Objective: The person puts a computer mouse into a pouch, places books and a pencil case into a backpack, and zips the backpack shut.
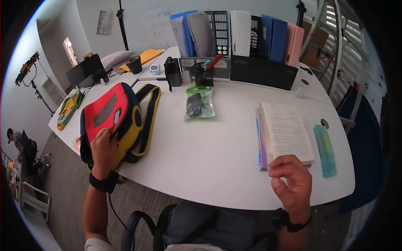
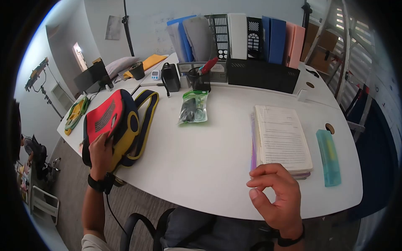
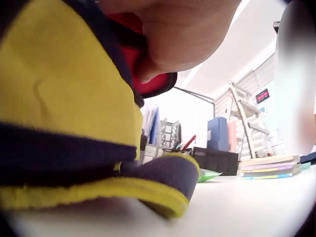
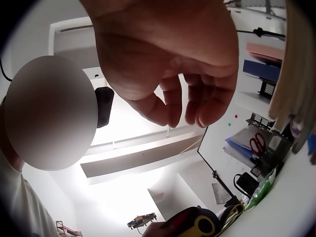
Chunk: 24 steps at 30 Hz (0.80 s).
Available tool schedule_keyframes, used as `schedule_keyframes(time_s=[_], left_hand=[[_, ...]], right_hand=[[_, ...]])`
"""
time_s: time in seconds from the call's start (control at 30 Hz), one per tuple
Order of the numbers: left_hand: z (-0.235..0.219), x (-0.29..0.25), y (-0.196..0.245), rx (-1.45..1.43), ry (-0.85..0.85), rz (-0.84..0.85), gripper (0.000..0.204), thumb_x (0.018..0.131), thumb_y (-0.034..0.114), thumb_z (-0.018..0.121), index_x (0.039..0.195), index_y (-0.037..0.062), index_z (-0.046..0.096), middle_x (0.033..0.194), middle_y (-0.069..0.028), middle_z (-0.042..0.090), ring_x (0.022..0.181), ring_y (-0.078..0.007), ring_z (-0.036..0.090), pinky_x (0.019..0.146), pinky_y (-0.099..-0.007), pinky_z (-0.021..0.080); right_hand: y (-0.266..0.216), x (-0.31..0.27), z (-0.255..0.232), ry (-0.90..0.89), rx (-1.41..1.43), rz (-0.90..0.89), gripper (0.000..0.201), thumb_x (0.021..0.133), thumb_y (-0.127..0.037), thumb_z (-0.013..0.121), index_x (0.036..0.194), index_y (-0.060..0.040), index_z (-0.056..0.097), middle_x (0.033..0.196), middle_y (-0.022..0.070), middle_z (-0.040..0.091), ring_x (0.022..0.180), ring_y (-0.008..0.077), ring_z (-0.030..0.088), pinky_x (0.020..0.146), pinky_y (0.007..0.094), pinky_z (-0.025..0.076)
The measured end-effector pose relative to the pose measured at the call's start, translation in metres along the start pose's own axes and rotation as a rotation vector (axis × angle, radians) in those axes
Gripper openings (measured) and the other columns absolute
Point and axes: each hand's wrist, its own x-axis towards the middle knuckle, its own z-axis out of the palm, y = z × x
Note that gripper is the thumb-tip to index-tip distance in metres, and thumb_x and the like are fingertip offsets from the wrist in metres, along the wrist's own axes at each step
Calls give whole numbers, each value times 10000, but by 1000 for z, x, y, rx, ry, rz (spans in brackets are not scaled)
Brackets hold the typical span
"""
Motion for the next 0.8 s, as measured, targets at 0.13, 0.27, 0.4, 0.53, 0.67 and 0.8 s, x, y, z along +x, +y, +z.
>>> schedule_keyframes(time_s=[0.13, 0.27, 0.4, 0.53, 0.67, 0.8], left_hand=[[-5, 10, 50, -43, 25, 21, 214, 922, 134, 650, 1063, -23, 683, 801, -250, 663, 775, -411, 673, 697, -434, 522], [-12, 17, 84, -113, -20, -12, 255, 941, 189, 633, 981, -60, 671, 691, -255, 597, 642, -395, 639, 611, -424, 473], [-11, 24, 114, -319, -123, -73, 267, 948, 176, 625, 942, -91, 642, 577, -174, 481, 500, -190, 462, 527, -349, 391], [-5, 31, 126, -384, -121, -44, 272, 949, 167, 621, 960, -104, 636, 563, -141, 446, 511, -149, 391, 503, -345, 337], [-9, 34, 130, -358, -123, -24, 248, 907, 151, 656, 994, -81, 655, 642, -161, 558, 570, -186, 521, 572, -335, 415], [-17, 19, 130, -312, -121, 84, 317, 785, 104, 736, 1064, -31, 671, 867, -178, 674, 764, -276, 658, 738, -356, 508]], right_hand=[[-6, -3, -8, 31, -22, 7, 118, 821, -69, 693, 917, -2, 689, 1044, 156, 637, 813, 172, 625, 767, 295, 515], [2, -5, -15, 152, -162, -90, 88, 833, -46, 678, 903, 8, 677, 1025, 161, 632, 874, 210, 625, 779, 314, 508], [9, 1, -32, 246, -249, -147, 80, 825, 3, 663, 904, 9, 675, 1027, 153, 638, 913, 220, 631, 804, 311, 499], [8, 13, -51, 247, -503, 30, 203, 804, -53, 719, 999, -12, 684, 1151, 140, 618, 1033, 251, 615, 892, 325, 485], [33, 22, -65, 179, -809, 183, 523, 829, -252, 779, 1264, -25, 596, 1324, 184, 527, 1231, 351, 531, 1040, 420, 435], [39, 32, -74, 185, -965, 387, 774, 814, -383, 796, 1386, 38, 488, 1300, 242, 562, 1202, 371, 567, 1023, 418, 454]])
